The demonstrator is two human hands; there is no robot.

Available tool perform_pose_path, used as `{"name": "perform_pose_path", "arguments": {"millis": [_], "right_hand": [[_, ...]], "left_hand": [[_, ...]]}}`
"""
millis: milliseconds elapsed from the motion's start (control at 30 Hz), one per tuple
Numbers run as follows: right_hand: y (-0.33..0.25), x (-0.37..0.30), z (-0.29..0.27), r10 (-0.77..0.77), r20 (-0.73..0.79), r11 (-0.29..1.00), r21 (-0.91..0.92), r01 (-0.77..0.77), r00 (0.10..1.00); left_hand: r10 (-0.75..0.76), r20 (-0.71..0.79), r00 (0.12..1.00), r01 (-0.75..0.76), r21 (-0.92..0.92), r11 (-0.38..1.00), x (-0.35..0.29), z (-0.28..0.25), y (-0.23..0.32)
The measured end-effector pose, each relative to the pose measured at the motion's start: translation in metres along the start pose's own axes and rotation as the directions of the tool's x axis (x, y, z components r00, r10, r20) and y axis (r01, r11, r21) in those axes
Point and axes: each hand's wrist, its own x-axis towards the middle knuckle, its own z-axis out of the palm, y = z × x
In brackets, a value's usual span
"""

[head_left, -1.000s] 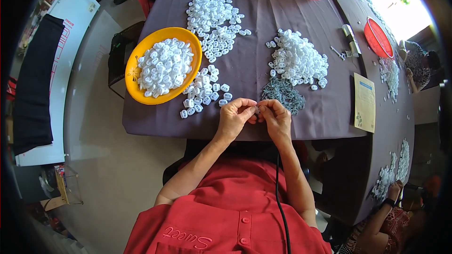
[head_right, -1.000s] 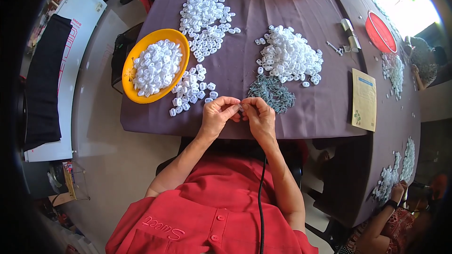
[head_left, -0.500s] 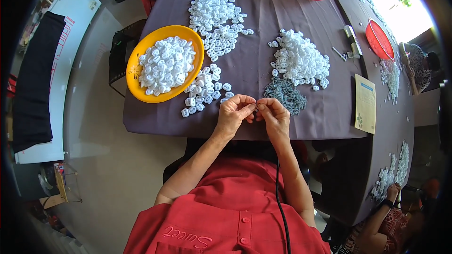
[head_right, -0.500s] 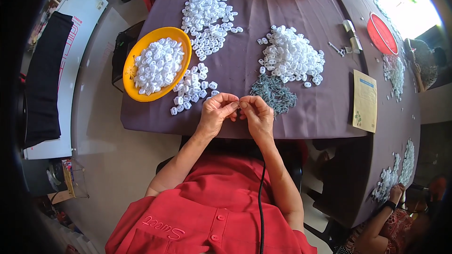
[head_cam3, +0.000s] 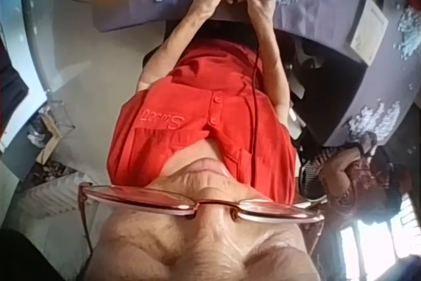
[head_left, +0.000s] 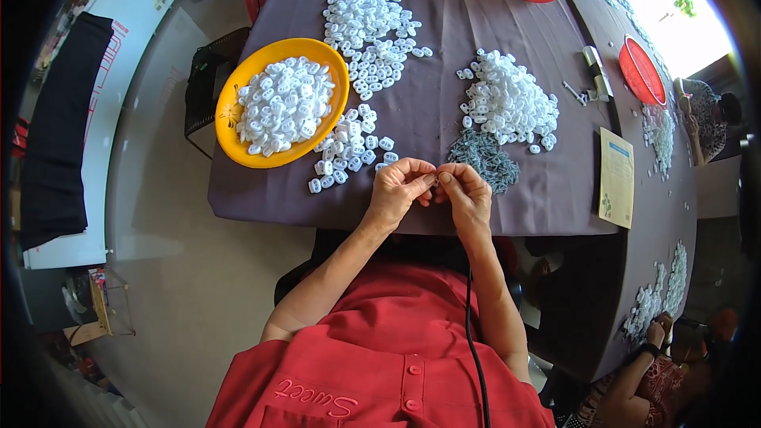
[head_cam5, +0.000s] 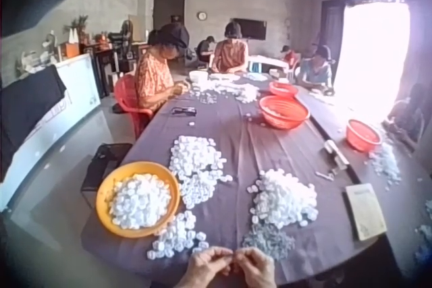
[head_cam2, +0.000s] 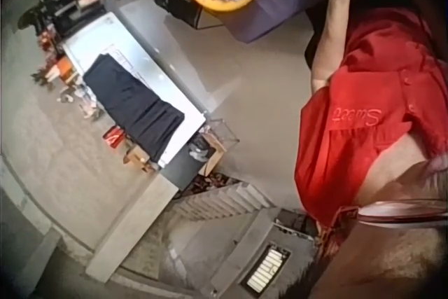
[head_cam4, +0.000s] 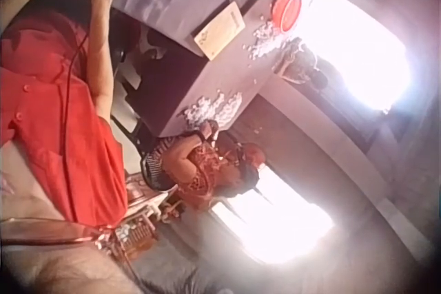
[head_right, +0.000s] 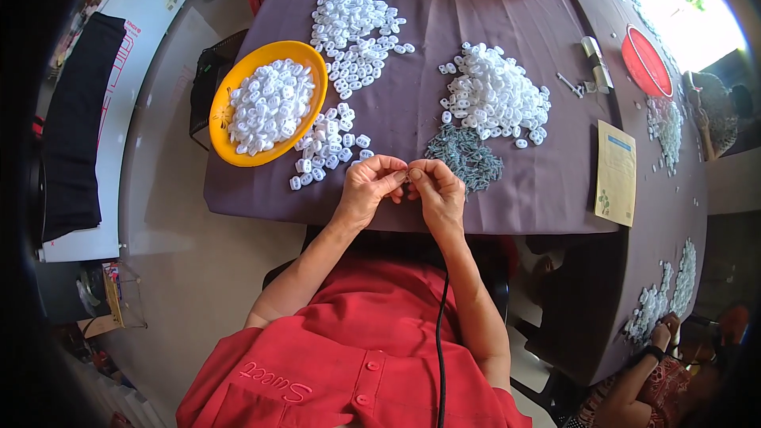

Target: The person assembles plastic cord locks by taking plastic toggle pieces and springs from the table and pressing them together by hand.

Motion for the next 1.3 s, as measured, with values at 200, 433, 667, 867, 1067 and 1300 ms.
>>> {"name": "perform_pose_path", "arguments": {"millis": [200, 433, 667, 867, 1067, 1300], "right_hand": [[0.001, 0.000, -0.001, -0.006, 0.004, 0.999, -0.053, 0.006, 1.000], [-0.005, -0.001, 0.001, -0.070, 0.027, 0.975, -0.208, 0.074, 0.997], [0.009, 0.001, -0.002, -0.055, 0.000, 0.990, -0.132, 0.054, 0.998], [0.002, 0.000, -0.002, -0.037, -0.023, 0.996, -0.088, 0.035, 0.999], [0.002, -0.002, 0.002, -0.017, -0.007, 1.000, 0.001, 0.017, 1.000], [0.002, -0.002, 0.001, -0.022, -0.015, 1.000, -0.006, 0.022, 1.000]], "left_hand": [[-0.007, 0.000, 1.000, 0.007, 0.016, 1.000, 0.001, 0.000, -0.001], [0.003, -0.029, 1.000, -0.002, 0.023, 1.000, 0.003, 0.000, -0.005], [0.113, -0.107, 0.988, -0.117, -0.026, 0.993, 0.000, 0.010, -0.004], [0.042, -0.079, 0.996, -0.042, 0.004, 0.999, 0.002, 0.004, -0.008], [0.111, 0.034, 0.993, -0.112, 0.033, 0.993, -0.004, 0.000, -0.008], [0.113, -0.007, 0.994, -0.113, 0.047, 0.993, -0.008, 0.004, -0.005]]}}
